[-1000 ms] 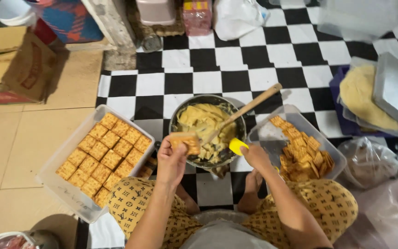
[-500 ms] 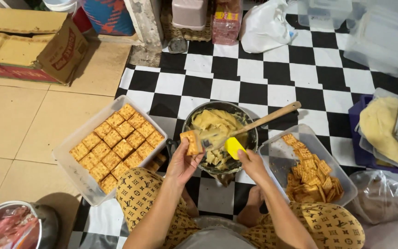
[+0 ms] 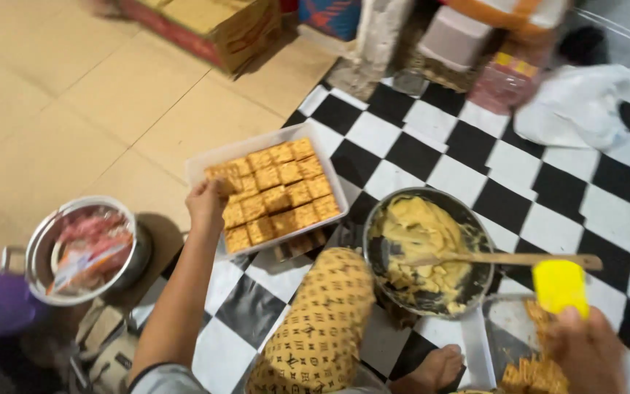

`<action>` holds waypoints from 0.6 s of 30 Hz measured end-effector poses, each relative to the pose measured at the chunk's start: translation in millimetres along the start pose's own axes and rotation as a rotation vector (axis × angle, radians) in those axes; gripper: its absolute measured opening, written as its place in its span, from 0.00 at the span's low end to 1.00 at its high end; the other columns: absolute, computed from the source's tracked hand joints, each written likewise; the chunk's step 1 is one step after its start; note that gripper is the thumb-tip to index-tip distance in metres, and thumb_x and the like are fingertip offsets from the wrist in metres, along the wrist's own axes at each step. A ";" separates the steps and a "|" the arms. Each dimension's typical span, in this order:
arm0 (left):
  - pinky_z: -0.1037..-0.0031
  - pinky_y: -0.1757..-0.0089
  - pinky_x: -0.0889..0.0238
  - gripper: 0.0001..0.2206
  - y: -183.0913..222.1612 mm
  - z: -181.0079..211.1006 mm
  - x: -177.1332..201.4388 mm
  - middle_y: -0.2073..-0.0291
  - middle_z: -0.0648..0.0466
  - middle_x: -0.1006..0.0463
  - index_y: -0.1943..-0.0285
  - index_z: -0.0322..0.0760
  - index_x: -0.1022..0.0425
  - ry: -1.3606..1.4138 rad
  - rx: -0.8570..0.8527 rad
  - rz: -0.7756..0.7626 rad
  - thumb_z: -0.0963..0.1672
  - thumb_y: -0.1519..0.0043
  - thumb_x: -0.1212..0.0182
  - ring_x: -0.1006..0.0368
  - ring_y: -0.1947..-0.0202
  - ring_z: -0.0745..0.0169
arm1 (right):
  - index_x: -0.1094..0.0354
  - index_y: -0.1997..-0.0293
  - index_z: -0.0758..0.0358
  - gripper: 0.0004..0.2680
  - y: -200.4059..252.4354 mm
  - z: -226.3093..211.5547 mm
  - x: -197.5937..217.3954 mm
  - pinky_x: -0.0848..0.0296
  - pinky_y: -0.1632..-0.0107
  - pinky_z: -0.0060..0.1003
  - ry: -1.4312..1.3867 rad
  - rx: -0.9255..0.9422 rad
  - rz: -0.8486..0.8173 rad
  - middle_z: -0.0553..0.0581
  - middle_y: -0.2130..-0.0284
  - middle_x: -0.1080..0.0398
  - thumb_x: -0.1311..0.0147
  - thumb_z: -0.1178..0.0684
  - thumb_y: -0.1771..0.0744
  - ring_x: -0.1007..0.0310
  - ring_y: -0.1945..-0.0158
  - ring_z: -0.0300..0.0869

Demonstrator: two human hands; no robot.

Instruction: A person is manually preparing cracker snacks by spreading a yellow filling onto individual crackers and sandwiching them together.

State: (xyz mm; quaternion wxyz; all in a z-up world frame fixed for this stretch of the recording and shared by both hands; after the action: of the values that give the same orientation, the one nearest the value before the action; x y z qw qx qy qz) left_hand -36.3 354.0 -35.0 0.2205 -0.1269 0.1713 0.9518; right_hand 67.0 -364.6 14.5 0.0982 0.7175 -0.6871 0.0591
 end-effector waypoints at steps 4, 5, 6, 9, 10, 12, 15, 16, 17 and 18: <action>0.79 0.74 0.39 0.08 -8.3 -50.3 60.7 0.71 0.47 0.23 0.60 0.24 0.23 -0.224 0.130 0.043 0.41 0.38 0.37 0.30 0.76 0.64 | 0.36 0.54 0.69 0.10 -6.9 -44.5 4.3 0.37 0.69 0.42 1.139 0.520 0.062 0.63 0.69 0.36 0.60 0.54 0.23 0.42 0.74 0.48; 0.80 0.73 0.35 0.14 -13.3 -57.8 66.6 0.67 0.46 0.21 0.52 0.22 0.22 -0.362 0.136 0.100 0.44 0.39 0.33 0.28 0.73 0.64 | 0.33 0.57 0.65 0.08 -20.2 -13.3 14.2 0.34 0.64 0.37 1.671 1.339 0.008 0.58 0.65 0.33 0.56 0.53 0.27 0.42 0.70 0.45; 0.80 0.73 0.35 0.14 -10.4 -57.8 68.2 0.67 0.46 0.21 0.52 0.22 0.22 -0.349 0.129 0.114 0.44 0.39 0.33 0.28 0.73 0.64 | 0.33 0.57 0.65 0.08 -9.7 -32.7 -4.6 0.34 0.64 0.37 1.664 1.362 0.008 0.58 0.65 0.33 0.56 0.53 0.27 0.42 0.70 0.45; 0.73 0.69 0.31 0.20 -3.1 -66.9 67.9 0.63 0.42 0.22 0.45 0.23 0.28 -0.462 0.097 0.111 0.44 0.42 0.33 0.26 0.68 0.58 | 0.42 0.45 0.73 0.12 11.4 -62.9 -23.5 0.22 0.62 0.41 0.677 0.482 -0.095 0.59 0.73 0.35 0.60 0.51 0.26 0.29 0.77 0.43; 0.73 0.72 0.33 0.13 -2.3 -73.8 66.2 0.68 0.45 0.21 0.54 0.26 0.24 -0.386 0.093 0.047 0.44 0.41 0.33 0.25 0.71 0.60 | 0.42 0.42 0.77 0.13 7.2 -60.0 -19.1 0.24 0.61 0.48 0.586 0.275 -0.075 0.66 0.70 0.34 0.60 0.51 0.23 0.30 0.75 0.51; 0.73 0.74 0.34 0.08 -40.3 -88.9 31.9 0.72 0.48 0.19 0.63 0.30 0.20 -0.313 0.051 -0.060 0.43 0.40 0.33 0.24 0.75 0.61 | 0.42 0.39 0.80 0.14 6.7 -50.4 -29.0 0.26 0.60 0.55 0.461 0.079 -0.006 0.73 0.68 0.33 0.61 0.51 0.20 0.30 0.73 0.60; 0.57 0.73 0.30 0.17 -101.4 -138.0 -34.1 0.72 0.46 0.22 0.60 0.32 0.19 -0.448 0.002 0.014 0.47 0.51 0.23 0.23 0.70 0.53 | 0.36 0.45 0.67 0.11 20.6 -37.7 -47.7 0.28 0.58 0.46 0.513 0.137 0.099 0.63 0.71 0.32 0.55 0.47 0.23 0.29 0.71 0.54; 0.60 0.72 0.31 0.14 -118.5 -148.8 -59.6 0.75 0.48 0.23 0.65 0.36 0.19 -0.466 0.003 0.044 0.46 0.54 0.24 0.26 0.72 0.56 | 0.32 0.50 0.57 0.09 24.6 -30.3 -53.3 0.30 0.56 0.39 0.567 0.176 0.151 0.55 0.73 0.30 0.50 0.44 0.25 0.28 0.70 0.50; 0.63 0.70 0.33 0.10 -132.8 -162.8 -86.1 0.78 0.50 0.25 0.70 0.40 0.18 -0.484 0.009 0.073 0.46 0.57 0.25 0.28 0.73 0.59 | 0.27 0.54 0.47 0.07 29.6 -23.4 -57.2 0.32 0.55 0.32 0.626 0.211 0.203 0.47 0.76 0.29 0.45 0.41 0.27 0.27 0.69 0.45; 0.63 0.70 0.33 0.10 -138.4 -169.8 -107.1 0.78 0.50 0.25 0.70 0.40 0.18 -0.483 0.011 0.049 0.46 0.57 0.25 0.28 0.73 0.59 | 0.27 0.54 0.47 0.07 28.2 1.5 -51.4 0.32 0.55 0.32 0.631 0.205 0.226 0.47 0.76 0.29 0.45 0.41 0.27 0.27 0.69 0.45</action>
State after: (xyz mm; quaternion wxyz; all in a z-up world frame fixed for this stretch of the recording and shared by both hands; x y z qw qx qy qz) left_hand 149.3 365.6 -192.8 0.2325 0.1100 0.1217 0.9587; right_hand 36.3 -315.9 3.4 0.2261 0.5894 -0.6884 0.3570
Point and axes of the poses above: each hand's wrist, its own y-axis away from the middle knuckle, its own x-axis out of the back of the hand, z = x × y, the point moved 2 cm from there along -y, towards the middle knuckle
